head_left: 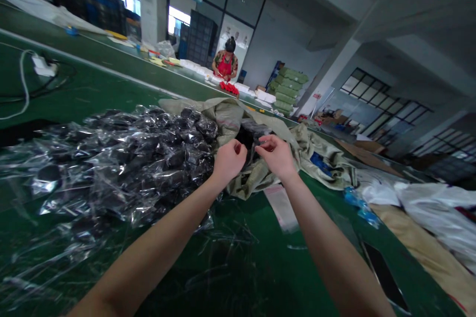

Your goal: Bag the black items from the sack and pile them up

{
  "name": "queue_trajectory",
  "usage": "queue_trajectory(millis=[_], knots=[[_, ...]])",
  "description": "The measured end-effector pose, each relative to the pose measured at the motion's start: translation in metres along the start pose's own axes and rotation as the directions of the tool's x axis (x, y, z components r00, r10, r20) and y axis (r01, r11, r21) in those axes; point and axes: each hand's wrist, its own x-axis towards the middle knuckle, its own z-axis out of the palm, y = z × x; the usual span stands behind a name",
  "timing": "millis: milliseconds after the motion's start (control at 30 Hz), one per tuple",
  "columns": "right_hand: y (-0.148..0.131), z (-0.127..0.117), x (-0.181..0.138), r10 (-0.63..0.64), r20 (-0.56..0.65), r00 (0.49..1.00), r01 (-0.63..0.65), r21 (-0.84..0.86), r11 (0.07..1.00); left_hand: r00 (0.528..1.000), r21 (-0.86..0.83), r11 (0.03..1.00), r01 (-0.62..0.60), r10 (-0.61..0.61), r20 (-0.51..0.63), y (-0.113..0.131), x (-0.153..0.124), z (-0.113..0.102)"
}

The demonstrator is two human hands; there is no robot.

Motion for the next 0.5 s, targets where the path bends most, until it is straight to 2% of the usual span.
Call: queue_trajectory(millis=[100,200,333,400,500], knots=[[0.003,0.001,0.000,-0.002,0.021,1.000,0.002,0.026,1.000,0.998,0.030,0.999,0.023,-0.024,0.054,0.000,-0.001,0.003],[0.005,0.000,0.000,0.003,0.034,0.999,-0.005,0.049,0.999,0.999,0.027,0.999,0.039,-0.040,0.035,0.001,-0.003,0.005],[0.003,-0.003,-0.005,-0.038,0.032,0.999,0.040,-0.053,0.998,0.999,0.054,0.998,0.026,-0.028,0.045,0.002,-0.003,0.003],[0.003,-0.004,-0.008,-0.065,0.032,0.997,0.068,-0.101,0.993,0.993,0.110,0.994,-0.014,0.001,0.118,0.001,-0.002,0.002],[0.005,-0.002,-0.015,-0.061,0.038,0.997,0.064,-0.076,0.995,0.958,0.246,0.965,-0.093,0.020,0.284,-0.002,-0.001,-0.003]])
